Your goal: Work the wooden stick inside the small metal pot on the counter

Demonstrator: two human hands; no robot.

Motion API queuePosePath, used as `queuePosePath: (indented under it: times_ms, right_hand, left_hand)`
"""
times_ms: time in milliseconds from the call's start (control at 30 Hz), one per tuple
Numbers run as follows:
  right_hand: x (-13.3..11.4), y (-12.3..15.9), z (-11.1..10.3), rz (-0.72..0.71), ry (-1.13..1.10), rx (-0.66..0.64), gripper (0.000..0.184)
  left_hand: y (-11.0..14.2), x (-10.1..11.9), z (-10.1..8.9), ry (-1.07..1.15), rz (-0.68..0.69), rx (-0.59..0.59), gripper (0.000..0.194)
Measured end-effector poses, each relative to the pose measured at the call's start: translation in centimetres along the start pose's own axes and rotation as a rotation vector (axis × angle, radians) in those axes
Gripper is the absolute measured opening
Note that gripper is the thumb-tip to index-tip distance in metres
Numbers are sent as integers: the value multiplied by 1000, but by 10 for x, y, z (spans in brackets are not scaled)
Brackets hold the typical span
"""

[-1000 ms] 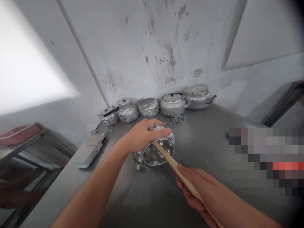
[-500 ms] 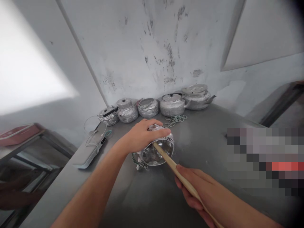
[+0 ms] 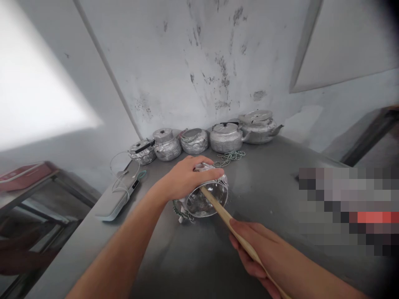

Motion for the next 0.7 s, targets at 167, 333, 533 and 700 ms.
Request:
queuePosePath:
  times_ms: [167, 333, 533, 700]
  right_hand:
    - [-8, 4, -1, 49, 49, 49, 43]
    - [-5, 3, -7, 6, 239, 71, 49]
    - [-2, 2, -10, -152, 437, 177, 48]
    - [-16, 8, -13, -358, 573, 245, 31]
  left_hand:
    - [5, 3, -3, 26, 16, -29, 66]
    - [7, 4, -6, -5, 3, -38, 79]
    - [8, 10, 0, -7, 43, 60, 81]
    - [9, 16, 7, -26, 9, 132, 87]
Point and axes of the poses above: each hand's wrist, its own y-axis away from the middle knuckle, its own z-axis out of the palm, x = y × z, the point moved 2 cm from there along -y, towards the middle knuckle, and after that the axes turned 3 degrees about z, right-handed, at the moved point
